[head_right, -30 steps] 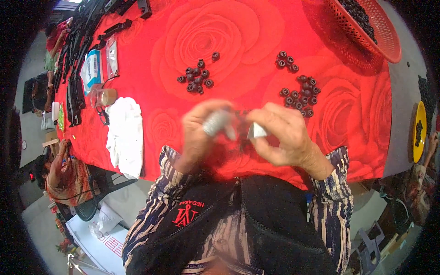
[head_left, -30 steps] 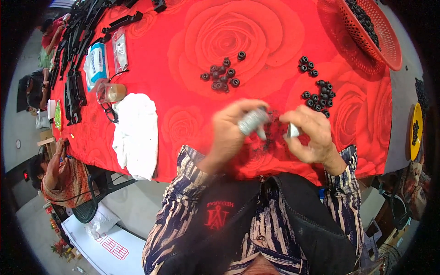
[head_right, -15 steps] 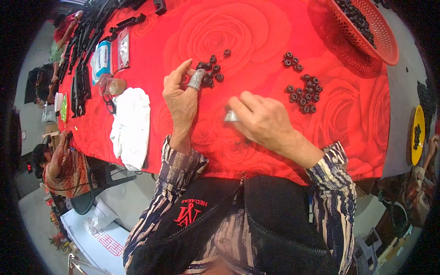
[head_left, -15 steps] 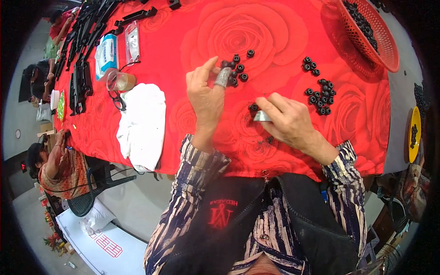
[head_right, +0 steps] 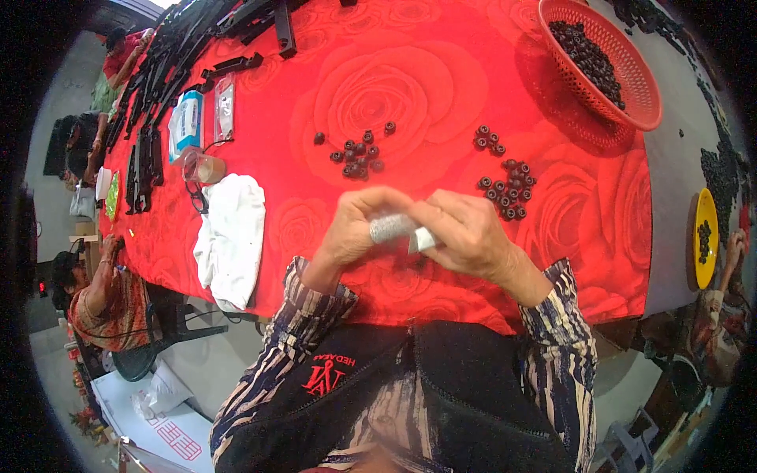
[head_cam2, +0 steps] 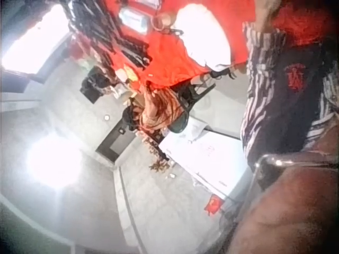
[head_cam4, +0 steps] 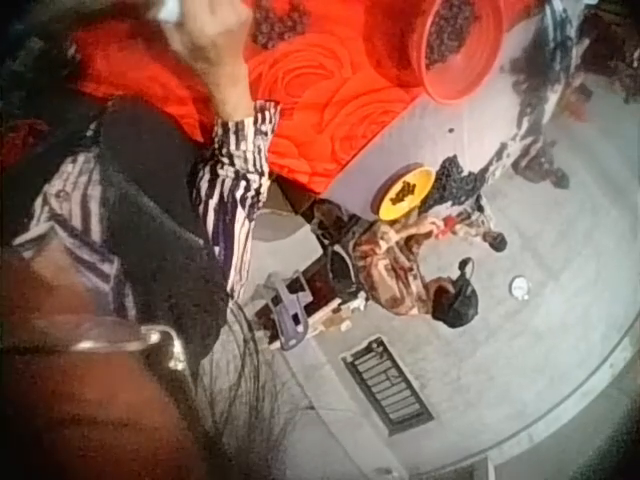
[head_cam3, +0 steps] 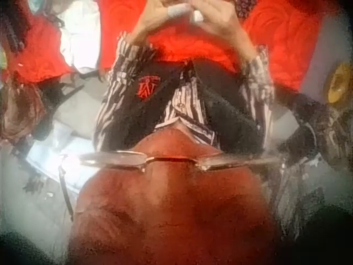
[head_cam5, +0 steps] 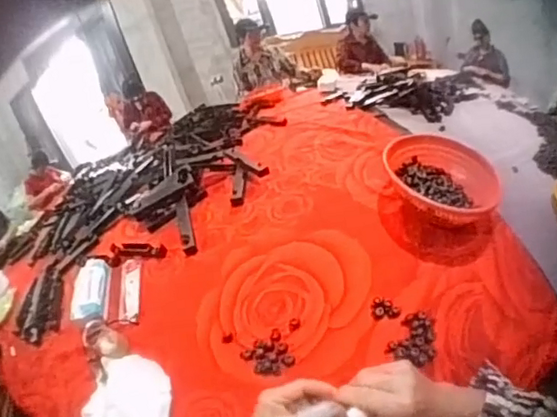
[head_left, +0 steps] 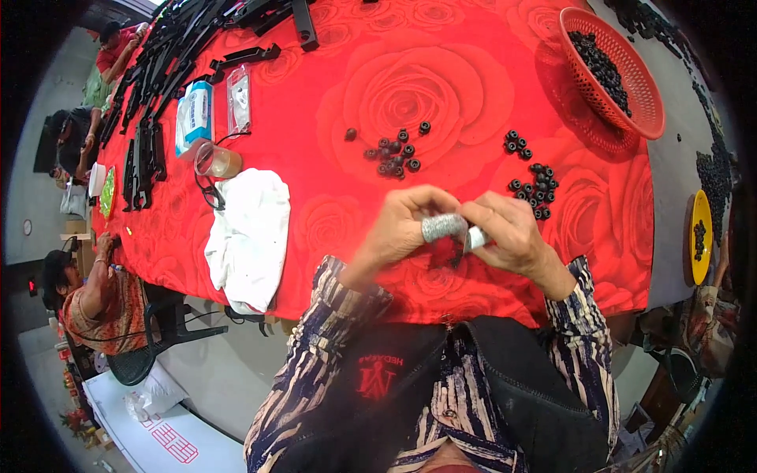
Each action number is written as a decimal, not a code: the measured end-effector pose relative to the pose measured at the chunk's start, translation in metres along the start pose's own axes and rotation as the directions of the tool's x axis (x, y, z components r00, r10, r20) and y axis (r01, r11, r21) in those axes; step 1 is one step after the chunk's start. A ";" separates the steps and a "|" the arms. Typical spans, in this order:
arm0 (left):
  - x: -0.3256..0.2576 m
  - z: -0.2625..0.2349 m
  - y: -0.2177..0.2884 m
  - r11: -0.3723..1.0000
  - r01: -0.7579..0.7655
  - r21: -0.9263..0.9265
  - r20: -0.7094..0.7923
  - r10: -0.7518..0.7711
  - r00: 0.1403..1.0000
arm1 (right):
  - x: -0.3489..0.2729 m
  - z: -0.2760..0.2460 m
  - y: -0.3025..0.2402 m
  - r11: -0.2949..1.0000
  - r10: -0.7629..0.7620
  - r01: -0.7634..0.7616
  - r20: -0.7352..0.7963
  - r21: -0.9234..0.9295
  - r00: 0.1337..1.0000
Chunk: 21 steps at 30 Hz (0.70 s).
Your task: The person trims small plastic components using a blade and places them onto the table.
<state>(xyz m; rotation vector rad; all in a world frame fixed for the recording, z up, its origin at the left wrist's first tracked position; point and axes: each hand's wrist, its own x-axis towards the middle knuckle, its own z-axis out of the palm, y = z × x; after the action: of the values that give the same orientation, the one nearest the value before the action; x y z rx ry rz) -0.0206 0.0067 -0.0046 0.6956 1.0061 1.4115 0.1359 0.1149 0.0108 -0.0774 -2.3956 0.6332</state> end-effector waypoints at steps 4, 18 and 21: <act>0.001 -0.009 0.000 0.973 0.220 -0.067 0.133 -0.209 0.969 | -0.008 0.000 -0.005 0.992 -0.022 0.018 0.030 0.124 0.999; 0.001 0.001 -0.013 0.827 0.418 -0.376 0.259 -0.339 0.904 | -0.010 -0.012 -0.003 0.934 0.110 -0.107 0.011 0.340 0.994; -0.001 0.001 -0.011 0.866 0.425 -0.262 0.275 -0.356 0.893 | -0.010 -0.015 -0.001 0.938 0.049 -0.054 0.022 0.344 0.999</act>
<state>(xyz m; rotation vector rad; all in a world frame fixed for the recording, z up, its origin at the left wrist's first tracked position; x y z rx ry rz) -0.0147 0.0052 -0.0139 0.3675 0.6775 1.0736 0.1531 0.1180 0.0156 0.0144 -2.2641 1.0708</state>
